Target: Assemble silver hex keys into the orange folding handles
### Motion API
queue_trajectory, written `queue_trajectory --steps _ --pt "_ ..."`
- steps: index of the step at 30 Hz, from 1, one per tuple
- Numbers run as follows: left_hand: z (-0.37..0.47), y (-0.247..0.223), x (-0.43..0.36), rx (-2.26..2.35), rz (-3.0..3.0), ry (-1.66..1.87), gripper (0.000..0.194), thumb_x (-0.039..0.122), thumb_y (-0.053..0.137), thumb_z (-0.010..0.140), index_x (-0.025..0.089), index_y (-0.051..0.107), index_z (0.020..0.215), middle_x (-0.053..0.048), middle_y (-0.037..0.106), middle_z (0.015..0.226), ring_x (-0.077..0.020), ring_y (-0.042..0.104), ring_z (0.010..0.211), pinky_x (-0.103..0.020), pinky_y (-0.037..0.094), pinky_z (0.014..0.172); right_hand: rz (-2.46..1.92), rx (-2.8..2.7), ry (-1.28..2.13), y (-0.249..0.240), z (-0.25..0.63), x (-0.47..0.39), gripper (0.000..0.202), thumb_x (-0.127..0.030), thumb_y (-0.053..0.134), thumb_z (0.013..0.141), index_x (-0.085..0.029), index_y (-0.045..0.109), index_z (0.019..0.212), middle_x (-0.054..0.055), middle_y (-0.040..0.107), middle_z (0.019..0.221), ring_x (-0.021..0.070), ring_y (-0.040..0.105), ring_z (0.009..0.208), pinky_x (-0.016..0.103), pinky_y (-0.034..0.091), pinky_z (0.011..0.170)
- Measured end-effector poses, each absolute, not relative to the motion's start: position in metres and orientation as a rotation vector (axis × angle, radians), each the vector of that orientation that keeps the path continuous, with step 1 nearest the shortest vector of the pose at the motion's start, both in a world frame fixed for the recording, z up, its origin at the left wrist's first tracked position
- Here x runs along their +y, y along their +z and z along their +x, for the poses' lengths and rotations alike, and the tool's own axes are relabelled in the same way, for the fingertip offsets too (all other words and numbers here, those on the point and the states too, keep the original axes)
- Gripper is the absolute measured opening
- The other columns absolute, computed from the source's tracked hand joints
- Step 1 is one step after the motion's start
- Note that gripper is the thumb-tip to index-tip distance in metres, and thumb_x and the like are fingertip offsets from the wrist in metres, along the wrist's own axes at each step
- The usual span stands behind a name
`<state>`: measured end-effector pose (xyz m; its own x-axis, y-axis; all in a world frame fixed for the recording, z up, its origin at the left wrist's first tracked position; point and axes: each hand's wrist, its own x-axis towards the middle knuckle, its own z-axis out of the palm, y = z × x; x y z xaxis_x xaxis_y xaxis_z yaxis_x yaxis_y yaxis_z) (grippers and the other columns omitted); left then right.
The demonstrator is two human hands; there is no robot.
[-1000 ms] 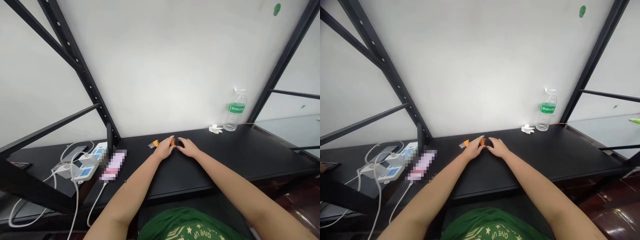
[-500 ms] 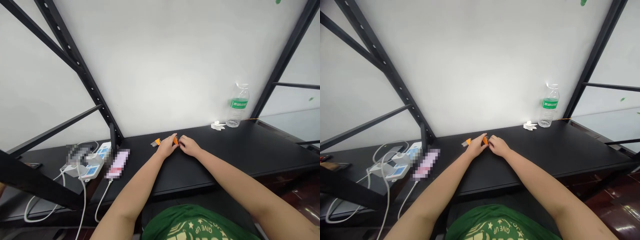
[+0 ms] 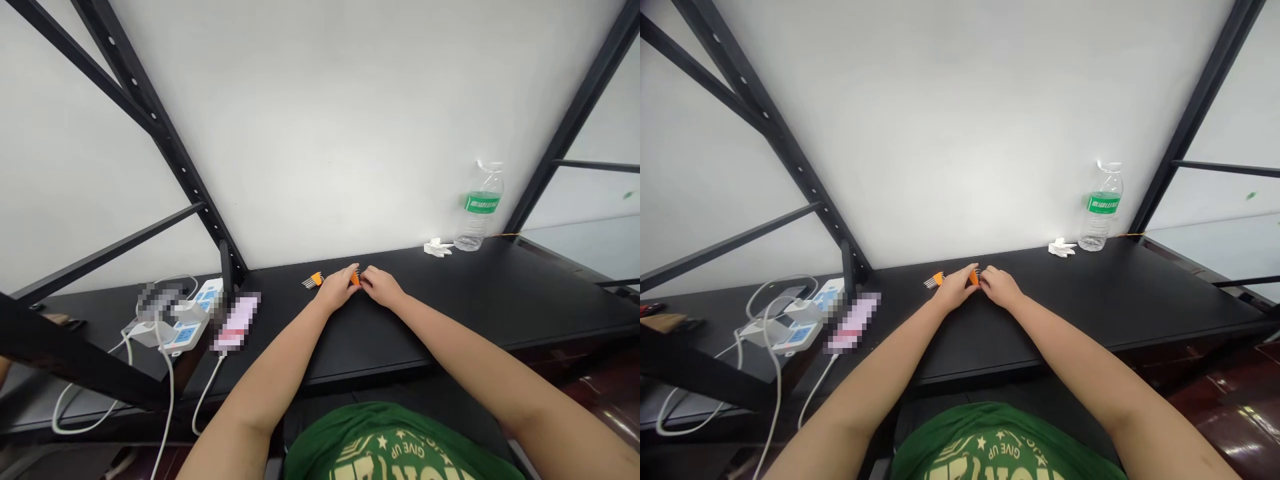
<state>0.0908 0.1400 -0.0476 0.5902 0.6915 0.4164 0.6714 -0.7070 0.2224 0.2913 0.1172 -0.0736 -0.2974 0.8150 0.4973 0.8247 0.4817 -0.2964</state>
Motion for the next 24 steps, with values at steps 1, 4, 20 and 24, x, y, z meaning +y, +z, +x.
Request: queue_trajectory --steps 1,4,20,24 --pt "0.0908 -0.0477 0.1400 1.179 2.768 0.754 0.063 0.032 0.070 0.094 0.021 0.045 0.151 -0.012 0.066 0.137 -0.0274 0.068 0.121 -0.041 0.056 0.103 -1.355 -2.126 -0.015 -0.0735 0.2914 0.1173 0.011 -0.023 0.057 0.099 -0.020 0.067 0.099 0.006 0.063 0.100 0.0170 0.061 0.085 0.028 0.046 0.078" --pt "0.0910 -0.0479 0.1396 1.148 2.792 0.761 0.065 0.032 0.071 0.093 0.021 0.044 0.151 -0.013 0.065 0.138 -0.0286 0.067 0.123 -0.042 0.056 0.103 -1.376 -2.092 0.010 -0.0732 0.2922 0.1174 0.018 -0.025 0.062 0.096 -0.019 0.064 0.112 0.008 0.062 0.111 0.0173 0.062 0.085 0.029 0.049 0.078" --pt "0.0959 -0.0459 0.1384 0.936 2.909 0.607 0.067 0.020 0.071 0.090 0.021 0.043 0.151 -0.014 0.069 0.129 -0.0303 0.068 0.116 -0.047 0.055 0.102 -1.376 -2.150 0.046 -0.0725 0.2943 0.1188 0.024 -0.022 0.067 0.086 -0.018 0.064 0.110 0.007 0.062 0.106 0.0216 0.060 0.101 0.033 0.049 0.090" --pt "0.0956 -0.0459 0.1378 0.935 2.850 0.595 0.069 0.025 0.071 0.092 0.020 0.040 0.154 -0.014 0.069 0.129 -0.0304 0.069 0.116 -0.046 0.055 0.102 -1.374 -2.126 0.054 -0.0728 0.2949 0.1175 0.020 -0.023 0.066 0.087 -0.018 0.066 0.106 0.007 0.063 0.100 0.0210 0.060 0.095 0.031 0.048 0.083"
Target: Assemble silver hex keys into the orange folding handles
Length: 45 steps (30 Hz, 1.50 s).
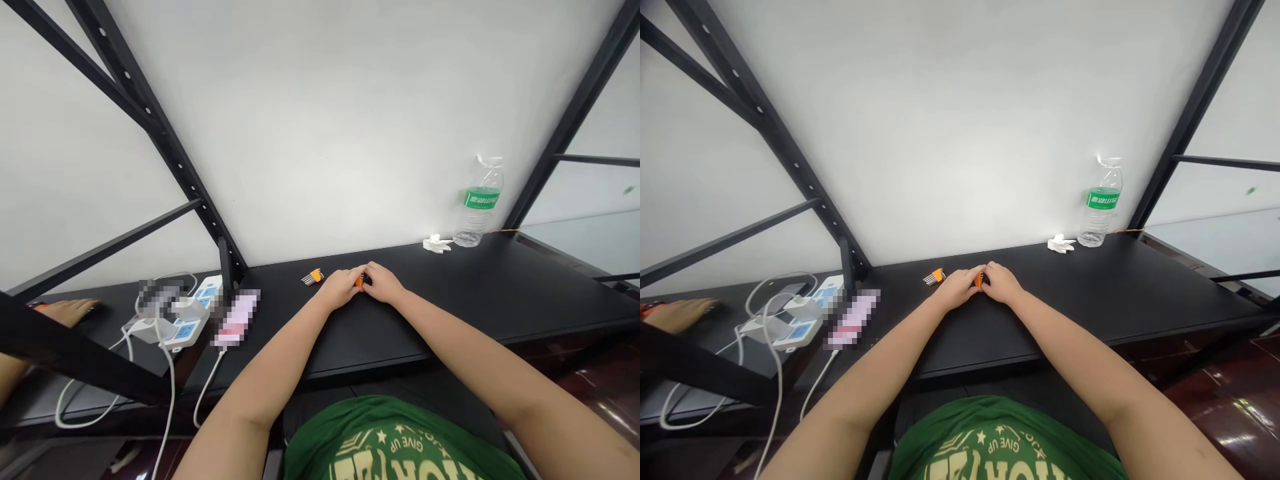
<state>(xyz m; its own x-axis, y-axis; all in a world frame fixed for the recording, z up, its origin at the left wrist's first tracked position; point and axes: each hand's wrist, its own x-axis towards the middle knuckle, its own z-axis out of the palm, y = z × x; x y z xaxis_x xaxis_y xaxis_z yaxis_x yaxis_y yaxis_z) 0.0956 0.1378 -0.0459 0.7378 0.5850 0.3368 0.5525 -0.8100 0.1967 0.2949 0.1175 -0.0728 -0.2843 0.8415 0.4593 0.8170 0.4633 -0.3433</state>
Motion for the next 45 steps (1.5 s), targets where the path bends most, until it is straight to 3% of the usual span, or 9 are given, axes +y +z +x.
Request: queue_trajectory --steps 5,11,17,22,27,32,37,40,45 --pt "0.094 -0.050 0.139 1.003 2.691 0.667 0.073 0.032 0.070 0.093 0.024 0.036 0.157 -0.011 0.069 0.133 -0.0283 0.069 0.120 -0.042 0.055 0.104 -1.363 -2.078 0.075 -0.073 0.296 0.118 0.020 -0.023 0.065 0.087 -0.019 0.069 0.106 0.005 0.065 0.095 0.0200 0.062 0.089 0.030 0.047 0.079" --pt "0.093 -0.051 0.140 1.039 2.491 0.798 0.060 0.037 0.069 0.094 0.025 0.048 0.149 -0.006 0.071 0.134 -0.0223 0.068 0.123 -0.034 0.053 0.108 -1.335 -2.004 0.088 -0.074 0.298 0.120 0.023 -0.022 0.059 0.092 -0.021 0.070 0.112 0.003 0.068 0.089 0.0165 0.061 0.077 0.028 0.047 0.075" --pt "0.097 -0.047 0.139 1.138 2.392 0.862 0.029 0.031 0.049 0.103 0.022 0.065 0.126 -0.003 0.079 0.106 -0.0170 0.075 0.096 -0.028 0.057 0.092 -1.335 -1.965 0.056 -0.076 0.299 0.122 0.024 -0.030 0.056 0.098 -0.019 0.071 0.113 0.007 0.070 0.096 0.0188 0.063 0.083 0.030 0.047 0.079" --pt "0.096 -0.048 0.141 1.159 2.427 0.829 0.019 0.028 0.055 0.100 0.021 0.072 0.103 -0.002 0.078 0.091 -0.0170 0.073 0.083 -0.028 0.056 0.081 -1.293 -2.073 0.097 -0.076 0.299 0.122 0.019 -0.026 0.056 0.099 -0.022 0.075 0.100 0.004 0.070 0.092 0.0171 0.064 0.084 0.028 0.048 0.079" --pt "0.092 -0.046 0.140 1.127 2.540 0.763 0.018 0.028 0.059 0.096 0.023 0.075 0.098 -0.001 0.077 0.094 -0.0191 0.071 0.089 -0.032 0.055 0.088 -1.325 -2.122 0.121 -0.077 0.298 0.123 0.019 -0.025 0.056 0.100 -0.022 0.075 0.100 0.005 0.070 0.096 0.0174 0.064 0.087 0.029 0.048 0.082" --pt "0.076 -0.037 0.147 1.258 2.574 0.761 0.027 0.037 0.060 0.096 0.023 0.075 0.113 -0.005 0.075 0.119 -0.0222 0.065 0.113 -0.036 0.048 0.107 -1.485 -2.017 0.114 -0.080 0.305 0.130 0.018 -0.024 0.056 0.098 -0.022 0.074 0.098 0.007 0.071 0.099 0.0193 0.065 0.092 0.030 0.047 0.086" --pt "0.032 -0.023 0.166 1.626 2.460 0.671 0.048 0.046 0.064 0.090 0.022 0.066 0.132 -0.014 0.061 0.141 -0.0362 0.050 0.135 -0.051 0.042 0.112 -1.698 -1.738 0.078 -0.078 0.326 0.137 0.021 -0.027 0.054 0.096 -0.017 0.070 0.106 0.011 0.068 0.101 0.0230 0.063 0.088 0.034 0.047 0.079" --pt "0.008 -0.020 0.174 1.721 2.404 0.520 0.075 0.058 0.078 0.073 0.021 0.062 0.136 -0.018 0.061 0.140 -0.0421 0.053 0.131 -0.052 0.046 0.104 -1.686 -1.696 0.081 -0.076 0.332 0.136 0.024 -0.025 0.051 0.095 -0.016 0.068 0.109 0.011 0.065 0.102 0.0219 0.062 0.087 0.033 0.047 0.077" --pt "-0.001 -0.022 0.181 1.639 2.429 0.413 0.047 0.051 0.079 0.072 0.022 0.074 0.109 -0.010 0.072 0.114 -0.0301 0.067 0.107 -0.036 0.052 0.090 -1.501 -1.900 0.154 -0.078 0.321 0.131 0.016 -0.020 0.056 0.091 -0.021 0.071 0.087 0.005 0.065 0.092 0.0185 0.061 0.084 0.030 0.048 0.082"
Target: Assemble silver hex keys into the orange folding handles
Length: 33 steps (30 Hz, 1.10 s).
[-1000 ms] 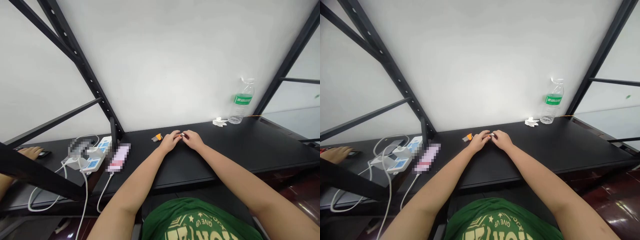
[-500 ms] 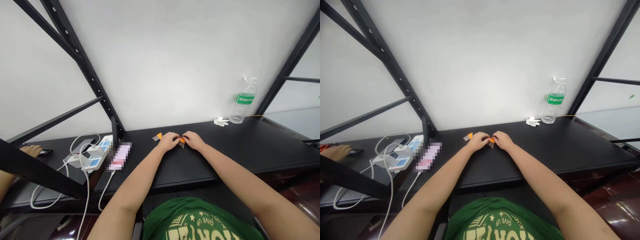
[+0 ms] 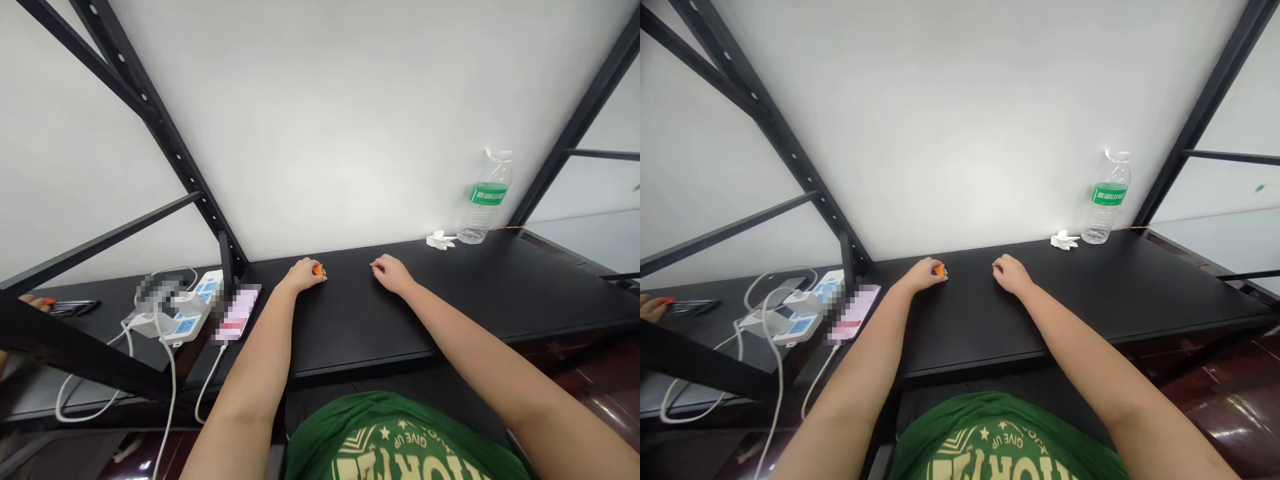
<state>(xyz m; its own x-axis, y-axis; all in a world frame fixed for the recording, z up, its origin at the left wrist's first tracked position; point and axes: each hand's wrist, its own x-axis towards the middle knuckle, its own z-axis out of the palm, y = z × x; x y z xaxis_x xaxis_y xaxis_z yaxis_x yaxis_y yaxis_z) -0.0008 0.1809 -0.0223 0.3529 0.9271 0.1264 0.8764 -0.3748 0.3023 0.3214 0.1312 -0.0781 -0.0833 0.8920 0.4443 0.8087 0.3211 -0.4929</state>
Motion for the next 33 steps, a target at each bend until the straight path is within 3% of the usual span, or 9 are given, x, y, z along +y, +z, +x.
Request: queue_trajectory --steps 3,7,13,17,22,27,33 --pt "0.006 -0.025 0.180 1.571 2.459 0.463 0.035 0.046 0.078 0.074 0.020 0.075 0.098 -0.009 0.072 0.102 -0.0257 0.068 0.091 -0.033 0.053 0.081 -1.424 -1.977 0.186 -0.079 0.312 0.128 0.015 -0.016 0.058 0.088 -0.021 0.071 0.084 0.006 0.066 0.093 0.0194 0.061 0.088 0.033 0.047 0.089" --pt "0.025 -0.024 0.169 1.400 2.531 0.605 0.036 0.044 0.079 0.073 0.021 0.074 0.101 -0.007 0.071 0.101 -0.0230 0.066 0.089 -0.033 0.053 0.081 -1.343 -1.990 0.285 -0.074 0.301 0.123 0.014 -0.019 0.058 0.091 -0.020 0.072 0.088 0.007 0.069 0.094 0.0202 0.063 0.091 0.035 0.049 0.091" --pt "0.064 -0.019 0.147 1.145 2.614 0.767 0.040 0.044 0.077 0.078 0.021 0.069 0.110 -0.005 0.068 0.101 -0.0189 0.063 0.087 -0.031 0.052 0.082 -1.231 -1.926 0.598 -0.066 0.283 0.113 0.030 -0.037 0.044 0.102 -0.020 0.068 0.108 0.004 0.072 0.092 0.0156 0.065 0.069 0.031 0.054 0.072" --pt "0.073 -0.020 0.142 1.088 2.630 0.777 0.037 0.041 0.077 0.077 0.020 0.068 0.106 -0.005 0.068 0.099 -0.0189 0.062 0.086 -0.031 0.052 0.079 -1.180 -1.911 0.746 -0.066 0.283 0.111 0.026 -0.036 0.047 0.100 -0.020 0.067 0.102 0.002 0.070 0.080 0.0154 0.065 0.066 0.030 0.055 0.069" --pt "0.075 -0.022 0.137 1.082 2.635 0.733 0.035 0.038 0.076 0.074 0.020 0.067 0.103 -0.003 0.068 0.094 -0.0178 0.063 0.080 -0.029 0.050 0.073 -1.130 -1.920 0.828 -0.068 0.285 0.112 0.023 -0.036 0.051 0.098 -0.020 0.069 0.099 0.002 0.072 0.089 0.0155 0.065 0.071 0.030 0.054 0.071" --pt "0.080 -0.023 0.131 1.045 2.656 0.715 0.026 0.038 0.075 0.074 0.021 0.066 0.092 0.001 0.064 0.081 -0.0148 0.058 0.070 -0.027 0.046 0.066 -1.117 -1.920 0.833 -0.068 0.285 0.109 0.025 -0.039 0.055 0.095 -0.021 0.069 0.086 0.001 0.070 0.082 0.0162 0.063 0.073 0.029 0.051 0.072" --pt "0.079 -0.023 0.132 1.011 2.652 0.746 0.029 0.040 0.078 0.075 0.021 0.068 0.095 0.000 0.067 0.085 -0.0151 0.060 0.074 -0.027 0.047 0.069 -1.169 -1.818 0.736 -0.065 0.287 0.109 0.027 -0.044 0.058 0.092 -0.021 0.064 0.080 0.001 0.064 0.074 0.0172 0.058 0.070 0.031 0.049 0.070"
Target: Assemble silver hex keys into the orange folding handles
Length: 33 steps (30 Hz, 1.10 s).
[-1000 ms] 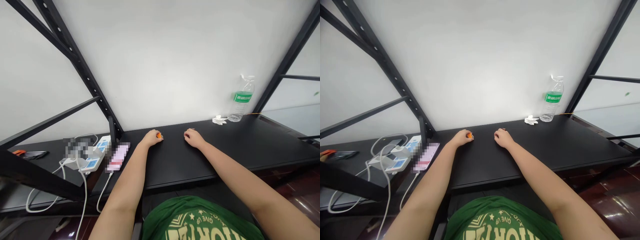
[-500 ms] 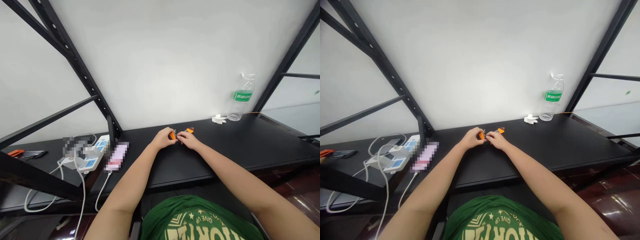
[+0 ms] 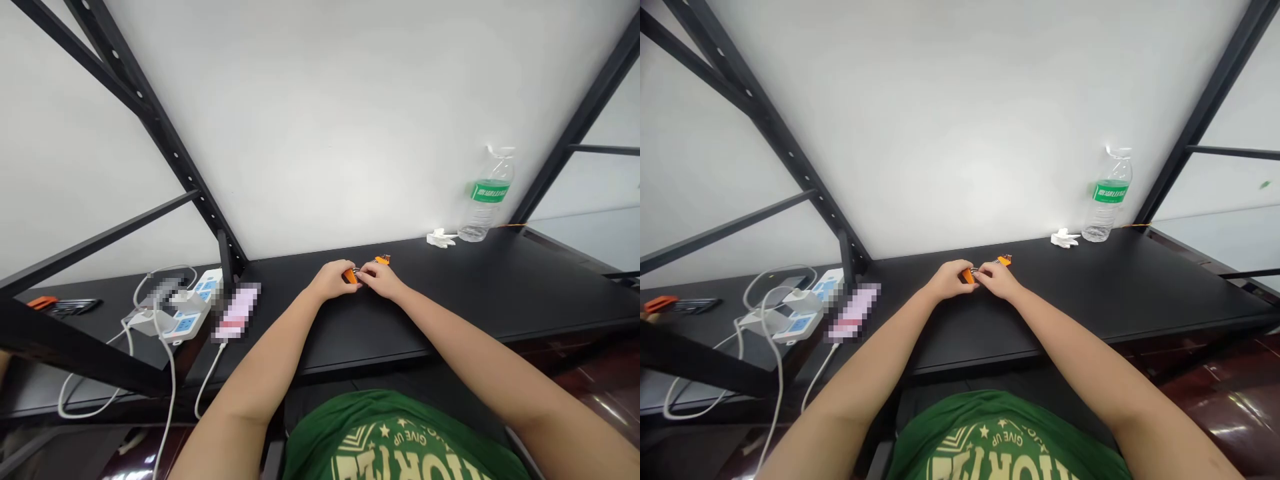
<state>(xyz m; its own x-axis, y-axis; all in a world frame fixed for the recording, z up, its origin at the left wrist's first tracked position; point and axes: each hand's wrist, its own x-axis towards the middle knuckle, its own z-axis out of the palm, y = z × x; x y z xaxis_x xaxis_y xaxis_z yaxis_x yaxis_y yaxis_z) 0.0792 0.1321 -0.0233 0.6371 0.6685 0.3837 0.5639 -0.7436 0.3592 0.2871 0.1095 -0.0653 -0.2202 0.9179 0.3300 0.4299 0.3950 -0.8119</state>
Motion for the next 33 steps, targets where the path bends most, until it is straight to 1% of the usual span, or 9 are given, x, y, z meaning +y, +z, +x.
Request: queue_trajectory --steps 5,9,12,14,17,20,23,28,33 --pt "0.080 -0.025 0.133 0.995 2.650 0.736 0.029 0.037 0.079 0.075 0.021 0.070 0.098 -0.001 0.069 0.089 -0.0156 0.062 0.077 -0.027 0.049 0.072 -1.122 -1.785 0.797 -0.066 0.288 0.112 0.025 -0.041 0.049 0.096 -0.021 0.063 0.101 0.004 0.067 0.094 0.0160 0.062 0.070 0.032 0.053 0.071" --pt "0.084 -0.027 0.133 0.974 2.658 0.701 0.027 0.037 0.079 0.077 0.021 0.070 0.097 -0.001 0.068 0.087 -0.0158 0.061 0.075 -0.027 0.048 0.070 -1.107 -1.798 0.841 -0.064 0.288 0.110 0.024 -0.042 0.051 0.095 -0.021 0.063 0.093 0.002 0.065 0.083 0.0165 0.062 0.068 0.032 0.052 0.069" --pt "0.084 -0.030 0.134 0.948 2.669 0.696 0.030 0.037 0.078 0.080 0.021 0.071 0.104 -0.002 0.068 0.090 -0.0168 0.063 0.078 -0.029 0.051 0.074 -1.128 -1.791 0.841 -0.064 0.288 0.110 0.025 -0.044 0.054 0.094 -0.022 0.060 0.086 0.000 0.061 0.074 0.0168 0.059 0.066 0.031 0.049 0.067" --pt "0.084 -0.033 0.136 0.925 2.675 0.706 0.037 0.035 0.078 0.080 0.022 0.070 0.114 -0.003 0.068 0.097 -0.0184 0.065 0.085 -0.031 0.053 0.081 -1.137 -1.791 0.841 -0.064 0.289 0.110 0.026 -0.045 0.055 0.093 -0.022 0.058 0.082 -0.001 0.059 0.071 0.0166 0.058 0.065 0.031 0.047 0.067" --pt "0.084 -0.039 0.141 0.906 2.666 0.745 0.055 0.033 0.080 0.081 0.021 0.064 0.132 -0.007 0.068 0.113 -0.0211 0.067 0.099 -0.033 0.054 0.091 -1.149 -1.785 0.845 -0.063 0.290 0.110 0.030 -0.048 0.055 0.093 -0.022 0.056 0.078 -0.002 0.058 0.066 0.0160 0.055 0.063 0.031 0.045 0.067" --pt "0.084 -0.045 0.145 0.921 2.633 0.794 0.068 0.034 0.082 0.081 0.020 0.057 0.142 -0.010 0.068 0.121 -0.0230 0.067 0.106 -0.036 0.055 0.096 -1.159 -1.766 0.852 -0.063 0.291 0.109 0.032 -0.049 0.054 0.093 -0.022 0.054 0.077 -0.002 0.058 0.064 0.0156 0.052 0.061 0.031 0.043 0.066" --pt "0.084 -0.046 0.148 0.936 2.601 0.825 0.069 0.038 0.085 0.078 0.019 0.060 0.139 -0.010 0.070 0.120 -0.0238 0.068 0.105 -0.036 0.055 0.095 -1.156 -1.750 0.865 -0.063 0.292 0.110 0.034 -0.051 0.053 0.093 -0.022 0.054 0.074 -0.002 0.058 0.062 0.0152 0.051 0.059 0.031 0.043 0.065" --pt "0.083 -0.040 0.145 0.914 2.586 0.847 0.044 0.040 0.084 0.079 0.021 0.071 0.117 -0.003 0.074 0.102 -0.0187 0.068 0.087 -0.031 0.054 0.083 -1.124 -1.725 0.895 -0.065 0.292 0.113 0.038 -0.055 0.051 0.094 -0.022 0.054 0.076 -0.002 0.059 0.061 0.0147 0.052 0.059 0.029 0.043 0.064" --pt "0.085 -0.035 0.139 0.902 2.620 0.867 0.036 0.038 0.081 0.081 0.022 0.070 0.112 -0.002 0.071 0.098 -0.0167 0.064 0.084 -0.028 0.051 0.080 -1.134 -1.713 0.859 -0.066 0.296 0.112 0.038 -0.055 0.052 0.094 -0.021 0.057 0.077 -0.002 0.058 0.060 0.0147 0.053 0.058 0.029 0.043 0.064"
